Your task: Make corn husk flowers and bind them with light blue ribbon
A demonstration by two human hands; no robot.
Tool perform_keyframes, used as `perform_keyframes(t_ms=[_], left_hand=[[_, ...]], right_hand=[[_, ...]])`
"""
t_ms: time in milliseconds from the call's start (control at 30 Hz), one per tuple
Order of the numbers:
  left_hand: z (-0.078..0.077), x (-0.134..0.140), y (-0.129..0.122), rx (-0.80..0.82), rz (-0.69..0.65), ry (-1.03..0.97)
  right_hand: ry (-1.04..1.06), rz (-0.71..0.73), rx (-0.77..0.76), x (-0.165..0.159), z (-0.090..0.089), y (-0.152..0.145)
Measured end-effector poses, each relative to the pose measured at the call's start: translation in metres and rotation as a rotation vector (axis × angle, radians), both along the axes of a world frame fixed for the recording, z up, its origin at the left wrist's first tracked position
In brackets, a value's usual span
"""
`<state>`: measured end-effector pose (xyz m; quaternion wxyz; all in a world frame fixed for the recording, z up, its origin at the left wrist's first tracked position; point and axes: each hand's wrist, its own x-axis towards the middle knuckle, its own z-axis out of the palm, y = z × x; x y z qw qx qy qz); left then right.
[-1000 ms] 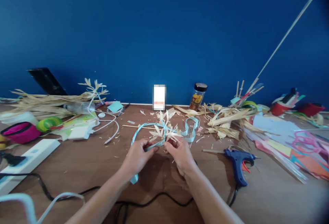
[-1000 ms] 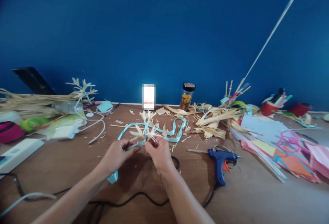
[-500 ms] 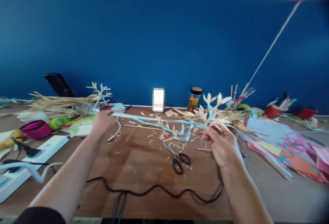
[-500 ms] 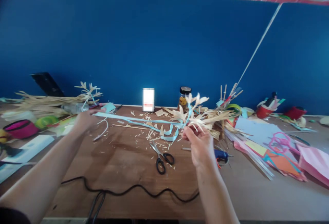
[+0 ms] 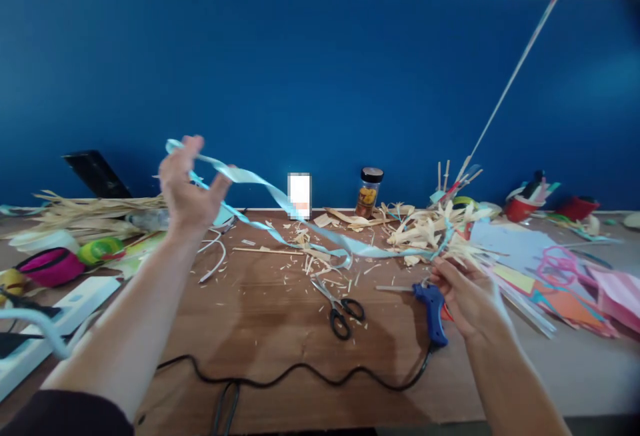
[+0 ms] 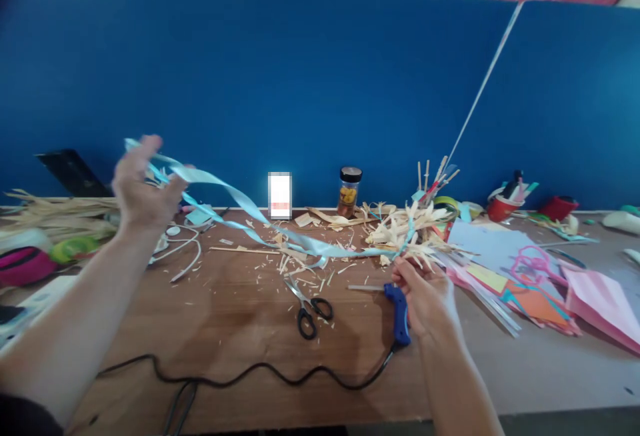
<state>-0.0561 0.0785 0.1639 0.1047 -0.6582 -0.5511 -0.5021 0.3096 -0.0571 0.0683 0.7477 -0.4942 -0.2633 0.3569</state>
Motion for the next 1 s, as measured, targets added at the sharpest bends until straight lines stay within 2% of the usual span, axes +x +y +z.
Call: perform_keyframes(t_ms=[33, 67, 133, 167, 300, 367, 433, 467, 600, 800, 1000], left_hand=[[-0.006, 0.004, -0.003, -0.066, -0.029, 0.072], [-0.014, 0.008, -0.007, -0.221, -0.075, 0.122], [-0.035, 0.018, -0.017, -0.632, -0.163, 0.235], [-0.046, 0.023, -0.025, -0.738, -0.153, 0.285], [-0.08, 0.051, -0.07, -0.651, -0.164, 0.223], [-0.091, 0.065, -0.093, -0.516, -0.39, -0.073], [-0.1, 0.074, -0.109, -0.498, -0.573, -0.324], [-0.105, 0.076, -0.113, -0.498, -0.609, -0.424], [-0.123, 0.071, -0.116, -0.567, -0.635, -0.57], [-0.144, 0.064, -0.115, -0.777, -0.731, -0.786], [-0.149, 0.065, -0.114, -0.743, -0.628, -0.722]], right_hand=[[-0.01, 0.033, -0.011, -0.009, 0.0, -0.001], [-0.027, 0.08, -0.032, -0.019, -0.001, -0.001], [-0.069, 0.195, -0.066, -0.043, -0.002, 0.0], [-0.088, 0.263, -0.062, -0.056, -0.004, 0.001], [-0.112, 0.406, -0.116, -0.101, -0.01, 0.007], [-0.116, 0.461, -0.128, -0.117, -0.013, 0.01], [-0.129, 0.525, -0.116, -0.131, -0.015, 0.011], [-0.141, 0.548, -0.108, -0.136, -0.016, 0.012], [-0.2, 0.576, -0.104, -0.153, -0.02, 0.013], [-0.263, 0.623, -0.087, -0.162, -0.031, 0.014], [-0.345, 0.639, -0.068, -0.163, -0.04, 0.014]])
